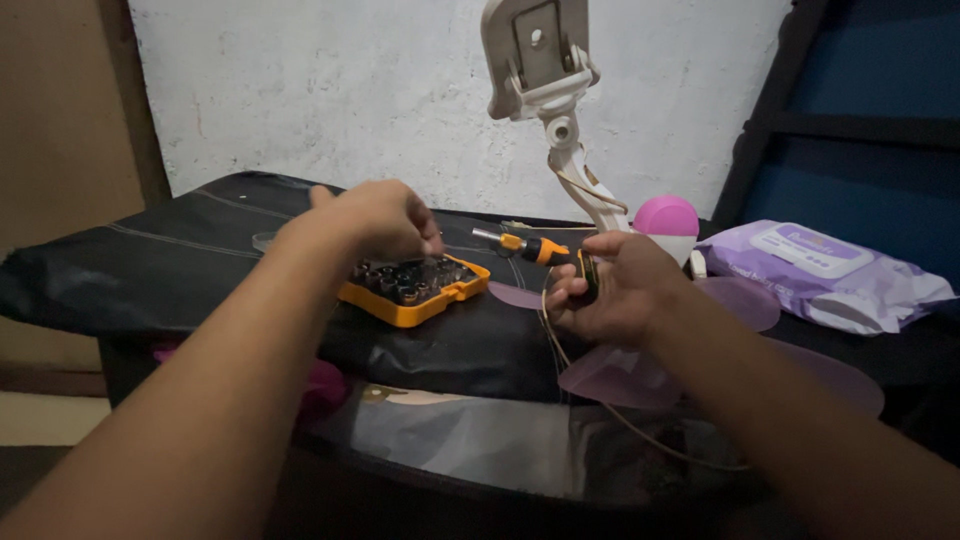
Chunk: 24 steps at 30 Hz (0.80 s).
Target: The person disassembles a small pink and white electric fan using a screwdriver. They remove screws from the fan head and base, detach the fan blades, and separate the motor housing from the stand.
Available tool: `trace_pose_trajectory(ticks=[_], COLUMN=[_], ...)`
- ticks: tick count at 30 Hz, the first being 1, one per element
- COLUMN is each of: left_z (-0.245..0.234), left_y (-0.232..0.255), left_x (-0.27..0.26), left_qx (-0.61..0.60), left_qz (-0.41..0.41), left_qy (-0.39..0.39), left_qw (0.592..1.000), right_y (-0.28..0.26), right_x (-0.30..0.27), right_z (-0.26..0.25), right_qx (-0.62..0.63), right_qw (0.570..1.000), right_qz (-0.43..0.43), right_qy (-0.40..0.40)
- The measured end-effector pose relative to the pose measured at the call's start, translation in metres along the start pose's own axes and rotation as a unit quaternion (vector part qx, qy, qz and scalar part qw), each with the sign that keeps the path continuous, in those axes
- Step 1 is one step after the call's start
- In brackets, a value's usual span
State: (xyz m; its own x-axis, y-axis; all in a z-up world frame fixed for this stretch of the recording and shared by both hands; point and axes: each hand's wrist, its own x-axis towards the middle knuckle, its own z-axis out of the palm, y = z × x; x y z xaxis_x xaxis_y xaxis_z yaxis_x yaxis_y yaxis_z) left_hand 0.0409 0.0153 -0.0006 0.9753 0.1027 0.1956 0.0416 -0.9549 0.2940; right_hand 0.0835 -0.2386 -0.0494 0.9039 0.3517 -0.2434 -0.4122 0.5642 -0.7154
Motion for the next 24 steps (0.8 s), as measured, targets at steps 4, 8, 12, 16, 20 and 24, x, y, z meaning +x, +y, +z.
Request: trace_pose_trajectory(ticks=[4,8,12,16,20,24], left_z=[0.007,0.013,0.014,0.014,0.017,0.025], left_y=[0.008,0.018,0.019,0.019,0.028,0.034], left_x=[0.005,0.012,0.012,0.012,0.014,0.01], left_qx=[0.005,0.031,0.02,0.037,0.116,0.135], left_qz=[0.026,0.019,-0.005,-0.009,0.005,0.041], left_qy=[-0.012,-0.028,-0.017,-0.026,-0.006,0.048], left_qw=[1.0,0.999,1.0,0.999,0.993,0.989], right_y=[0.002,0.0,-0.003,-0.003,-0.002,0.0], right_x=[0.001,0.001,0.0,0.001,0.004,-0.002], right_z=[0.003,0.004,0.004,0.002,0.002,0.001], right_qx=[-0.025,-0.004,-0.003,-0.008,-0.012,-0.016], right_qw=[0.999,1.0,1.0,1.0,1.0,0.999], right_qz=[-0.02,0.0,-0.014,-0.008,0.003,0.024], right_qy=[-0.016,-0.02,-0.011,-0.005,-0.022,-0.039])
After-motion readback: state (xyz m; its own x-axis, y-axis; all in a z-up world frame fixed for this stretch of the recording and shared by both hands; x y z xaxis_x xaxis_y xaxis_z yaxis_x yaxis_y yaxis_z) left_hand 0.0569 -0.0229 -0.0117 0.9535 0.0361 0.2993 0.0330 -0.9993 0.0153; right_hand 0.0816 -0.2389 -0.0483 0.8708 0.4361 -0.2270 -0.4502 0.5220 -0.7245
